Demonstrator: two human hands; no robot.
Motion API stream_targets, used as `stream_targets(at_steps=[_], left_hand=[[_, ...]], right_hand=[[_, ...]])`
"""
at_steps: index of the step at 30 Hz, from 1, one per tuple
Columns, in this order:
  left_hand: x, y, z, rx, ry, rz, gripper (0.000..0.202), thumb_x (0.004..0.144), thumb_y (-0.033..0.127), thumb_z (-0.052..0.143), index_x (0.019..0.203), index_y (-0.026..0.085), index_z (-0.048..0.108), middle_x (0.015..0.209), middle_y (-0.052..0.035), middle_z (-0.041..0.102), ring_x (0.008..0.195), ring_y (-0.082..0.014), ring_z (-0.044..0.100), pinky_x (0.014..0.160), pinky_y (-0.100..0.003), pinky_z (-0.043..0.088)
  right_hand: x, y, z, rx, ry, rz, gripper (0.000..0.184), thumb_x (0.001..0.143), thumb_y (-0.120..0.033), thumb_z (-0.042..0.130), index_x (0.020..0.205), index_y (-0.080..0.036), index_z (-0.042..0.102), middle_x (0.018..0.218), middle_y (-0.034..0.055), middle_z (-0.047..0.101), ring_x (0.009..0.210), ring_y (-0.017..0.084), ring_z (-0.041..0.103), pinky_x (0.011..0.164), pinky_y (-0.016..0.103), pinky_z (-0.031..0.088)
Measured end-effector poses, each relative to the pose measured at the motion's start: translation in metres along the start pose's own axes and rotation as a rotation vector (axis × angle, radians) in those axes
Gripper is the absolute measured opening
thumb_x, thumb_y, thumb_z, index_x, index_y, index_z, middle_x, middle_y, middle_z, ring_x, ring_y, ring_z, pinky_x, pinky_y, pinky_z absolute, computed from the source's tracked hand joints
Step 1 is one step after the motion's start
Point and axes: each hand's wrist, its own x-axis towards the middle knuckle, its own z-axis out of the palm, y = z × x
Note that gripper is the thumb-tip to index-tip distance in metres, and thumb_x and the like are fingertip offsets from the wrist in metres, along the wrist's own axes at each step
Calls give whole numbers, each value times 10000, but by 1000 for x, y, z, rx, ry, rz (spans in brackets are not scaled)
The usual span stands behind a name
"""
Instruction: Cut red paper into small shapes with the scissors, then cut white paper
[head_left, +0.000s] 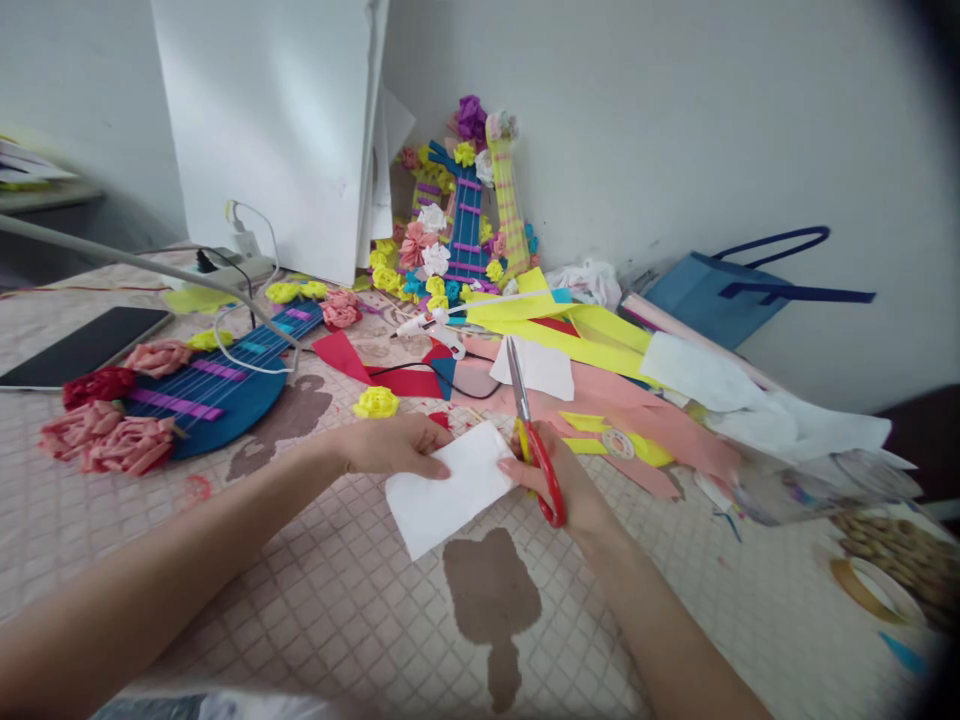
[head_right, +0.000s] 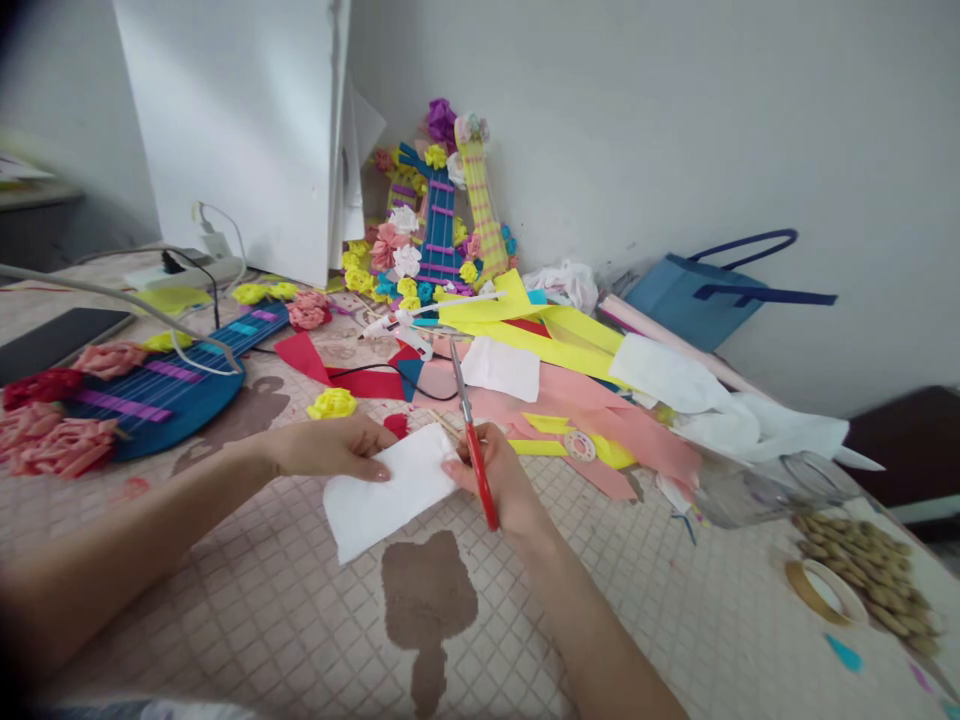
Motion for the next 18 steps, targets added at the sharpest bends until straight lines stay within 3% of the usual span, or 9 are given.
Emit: stream_targets(at_steps=[8,14,18], left_hand=[[3,-4,-3,-66,10,-8,268,771,401,693,904,169,702,759,-23,719,652,-149,639,551,-215,445],[0,2,-6,-102,103,-26,351,789,501,646,816,153,682,625,-2,660,502,-92,555,451,-183,366],[2,-3,-11,-64,90,-4,304,695,410,759,843,156,684,661,-10,693,560,-117,612,499,-190,436]], right_hand=[[2,-2,-3,-15,60,61,397,623,-290,753,822,-234,413,654,-71,519,508,101,484,447,223,362],[6,1,-5,1,140,36,404,595,-295,764,806,-226,427,640,-79,513,488,88,479,438,219,365],[9,5,-9,30,171,18,406,591,-300,775,813,-223,444,654,-73,516,502,92,489,452,225,382]])
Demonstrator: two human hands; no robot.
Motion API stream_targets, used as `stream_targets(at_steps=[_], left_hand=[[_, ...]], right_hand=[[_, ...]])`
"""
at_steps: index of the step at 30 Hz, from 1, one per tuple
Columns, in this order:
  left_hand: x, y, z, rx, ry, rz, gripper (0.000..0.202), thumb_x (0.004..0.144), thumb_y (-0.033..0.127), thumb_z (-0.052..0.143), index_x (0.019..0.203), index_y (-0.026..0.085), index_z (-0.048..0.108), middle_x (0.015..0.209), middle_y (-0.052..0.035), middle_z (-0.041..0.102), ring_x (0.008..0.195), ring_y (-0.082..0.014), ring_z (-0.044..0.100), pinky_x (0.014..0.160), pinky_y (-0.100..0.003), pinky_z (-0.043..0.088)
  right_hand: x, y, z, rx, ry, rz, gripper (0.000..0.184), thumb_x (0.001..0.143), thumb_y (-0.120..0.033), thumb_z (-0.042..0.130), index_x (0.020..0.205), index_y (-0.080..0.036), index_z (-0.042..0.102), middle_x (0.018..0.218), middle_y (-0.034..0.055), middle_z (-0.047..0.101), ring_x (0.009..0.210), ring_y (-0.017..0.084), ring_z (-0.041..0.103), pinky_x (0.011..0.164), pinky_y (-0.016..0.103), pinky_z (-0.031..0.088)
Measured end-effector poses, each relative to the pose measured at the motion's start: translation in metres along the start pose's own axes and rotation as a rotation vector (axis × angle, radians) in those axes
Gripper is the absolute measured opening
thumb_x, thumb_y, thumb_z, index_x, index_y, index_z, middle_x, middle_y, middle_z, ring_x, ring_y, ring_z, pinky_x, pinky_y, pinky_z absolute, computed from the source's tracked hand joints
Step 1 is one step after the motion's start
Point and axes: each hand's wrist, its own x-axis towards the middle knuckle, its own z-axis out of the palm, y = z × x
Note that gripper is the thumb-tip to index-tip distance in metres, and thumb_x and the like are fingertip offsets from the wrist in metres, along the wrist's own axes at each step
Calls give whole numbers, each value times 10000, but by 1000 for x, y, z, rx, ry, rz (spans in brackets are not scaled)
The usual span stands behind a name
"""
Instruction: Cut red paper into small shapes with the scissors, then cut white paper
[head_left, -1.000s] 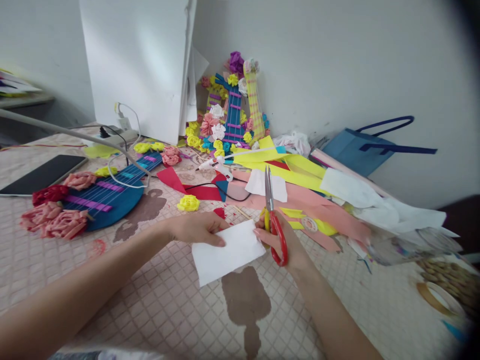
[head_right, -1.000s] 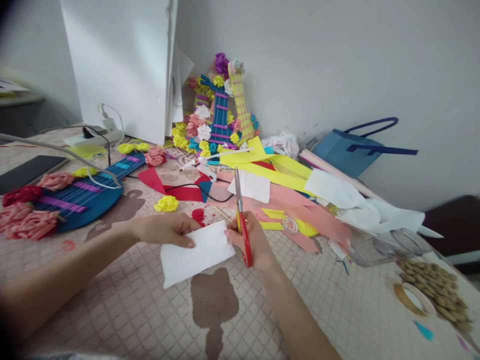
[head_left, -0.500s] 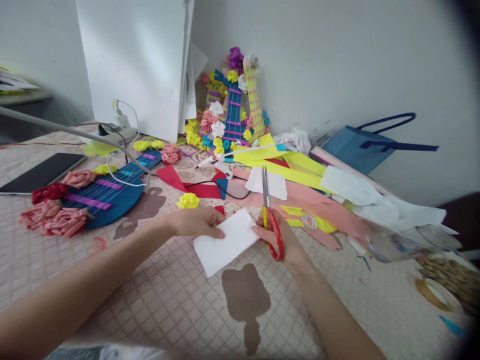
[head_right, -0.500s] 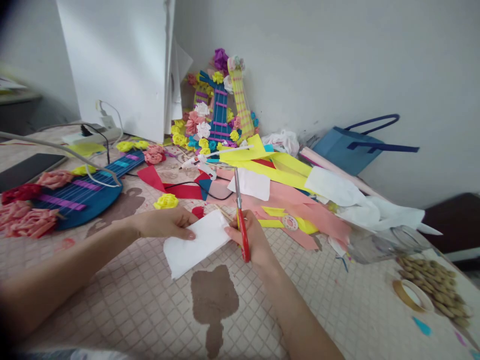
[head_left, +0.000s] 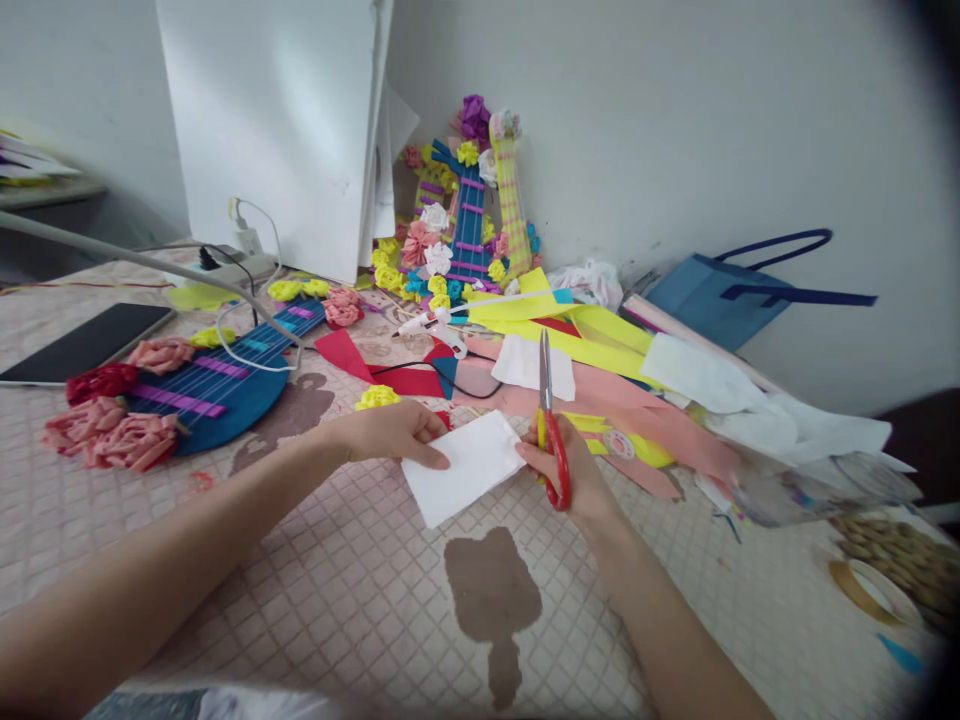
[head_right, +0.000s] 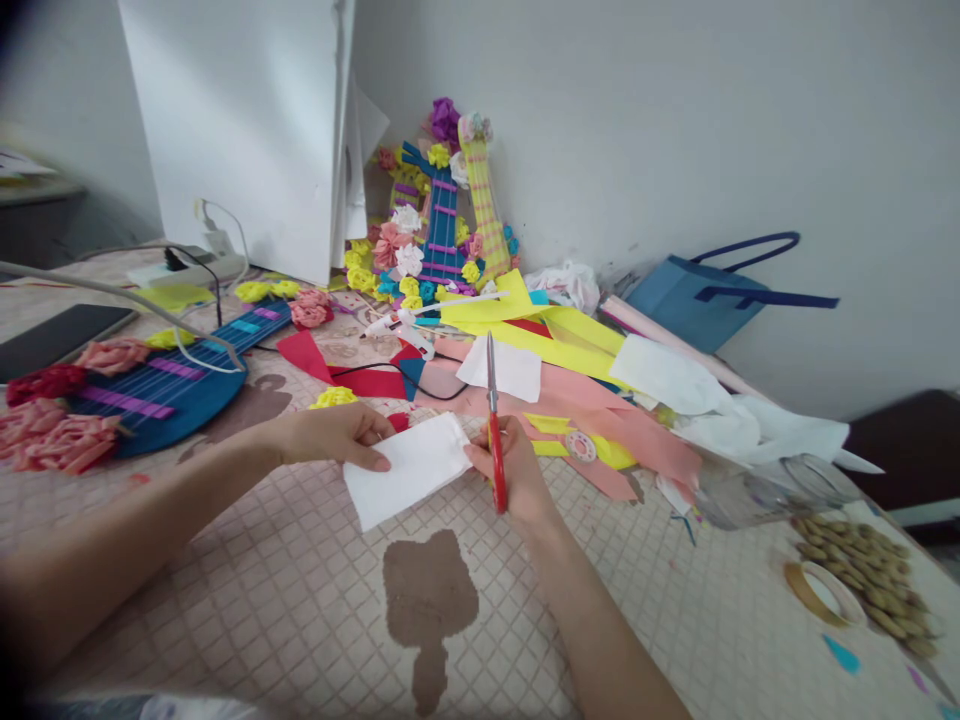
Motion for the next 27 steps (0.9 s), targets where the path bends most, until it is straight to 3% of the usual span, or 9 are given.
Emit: stream_targets(at_steps=[9,15,19,21,23,27], left_hand=[[-2,-2,-10,-29,40,-60,296,688,389,764,842,157,665,706,-31,719,630,-165,669,542,-237,503],[9,-4,-5,-35,96,57,379,721,452,721,947,152,665,871,-56,728,730,-159,666,636,-246,500],[29,4,-5,96,187,121,342,739,434,677,922,146,653,819,-52,712,681,-162,654,568,-232,474],[40,14,-12,322,267,146,279,781,397,608,898,149,655,803,-44,708,649,-148,639,561,-226,461],[51,26,-21,405,323,142,228,783,352,584,851,146,656,758,-43,698,635,-152,625,561,-231,446],[67,44,-36,583,423,105,85,660,223,669,717,161,666,722,-46,689,747,-214,637,654,-261,435]], right_hand=[[0,0,-2,-6,30,-26,403,618,-331,771,818,-227,438,638,-73,523,468,84,447,432,221,361],[3,5,0,59,47,-32,450,579,-332,812,826,-220,453,665,-65,536,505,92,490,451,223,399],[6,7,0,61,66,-58,459,574,-360,821,820,-219,459,683,-59,553,510,101,525,459,231,426],[8,6,-3,56,97,-73,443,596,-383,810,809,-217,459,686,-48,572,501,102,535,449,228,421],[10,3,-9,45,134,-87,403,637,-404,786,791,-213,466,640,-43,574,473,100,522,421,216,393],[11,-4,-23,32,160,-110,319,694,-409,747,748,-206,506,581,-29,584,431,93,483,381,207,337]])
